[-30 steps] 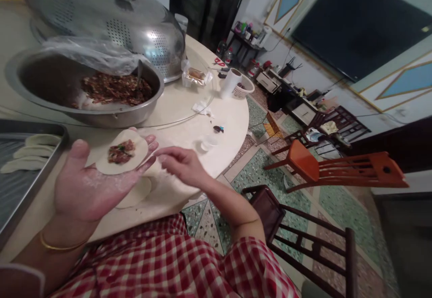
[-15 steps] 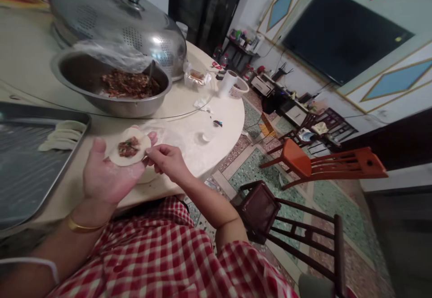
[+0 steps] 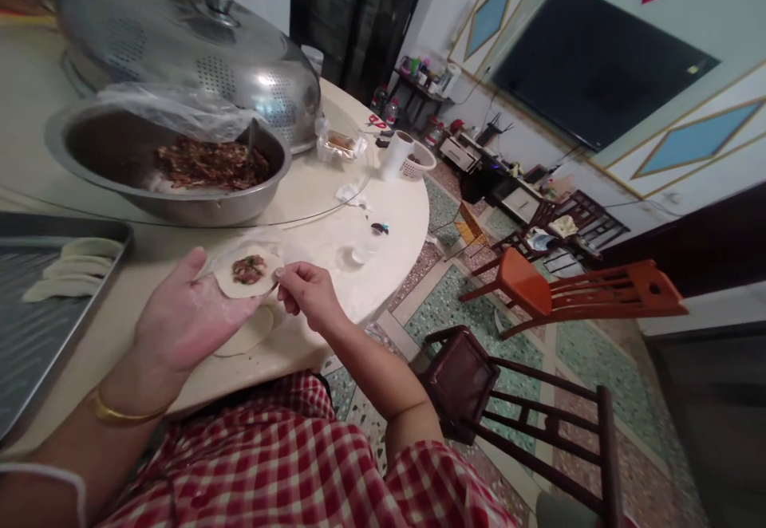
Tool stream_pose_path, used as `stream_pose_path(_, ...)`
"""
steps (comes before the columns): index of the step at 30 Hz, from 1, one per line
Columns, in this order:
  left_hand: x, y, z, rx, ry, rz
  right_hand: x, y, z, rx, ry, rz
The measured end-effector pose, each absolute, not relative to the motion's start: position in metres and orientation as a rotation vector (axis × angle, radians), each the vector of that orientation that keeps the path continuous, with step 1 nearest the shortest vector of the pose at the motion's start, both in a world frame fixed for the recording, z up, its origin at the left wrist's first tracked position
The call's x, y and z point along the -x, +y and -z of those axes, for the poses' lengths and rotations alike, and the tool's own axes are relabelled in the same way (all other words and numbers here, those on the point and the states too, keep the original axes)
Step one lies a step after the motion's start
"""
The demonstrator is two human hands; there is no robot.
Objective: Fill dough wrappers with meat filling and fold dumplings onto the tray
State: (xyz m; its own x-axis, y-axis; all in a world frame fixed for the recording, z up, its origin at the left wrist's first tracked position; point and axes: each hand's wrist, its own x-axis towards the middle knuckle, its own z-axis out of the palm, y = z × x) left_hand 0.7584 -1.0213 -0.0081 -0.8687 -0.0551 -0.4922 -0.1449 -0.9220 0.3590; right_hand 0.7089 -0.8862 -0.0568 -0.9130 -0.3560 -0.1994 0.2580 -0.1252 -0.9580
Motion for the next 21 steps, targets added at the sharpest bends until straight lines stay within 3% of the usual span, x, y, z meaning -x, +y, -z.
stream_pose_path(9,-0.742,-1.024,0.015,0.816,0.576,-2.892,-0.706,-0.874,0.061,0.164,1.76,2.044)
stream_pose_path(11,-0.74,-1.027,0.018,0.832,0.54,-2.879,-0.698,-0.858,0.061,0.237,1.95,2.032)
stream_pose_path(14,-0.741,-1.033,0.026,0.788,0.442,-2.891,-0.673,-0.817,0.055,0.413,2.678,1.92)
stream_pose_path(17,-0.745,-1.039,0.04,0.608,0.352,-2.926,-0.643,-0.775,0.048,0.512,3.39,1.185)
stream_pose_path(19,-0.747,-1.04,0.047,0.494,0.297,-2.944,-0.625,-0.759,0.048,0.48,3.476,0.676)
stream_pose_path(21,-0.749,-1.039,0.052,0.466,0.27,-2.95,-0.612,-0.752,0.054,0.445,3.402,0.385)
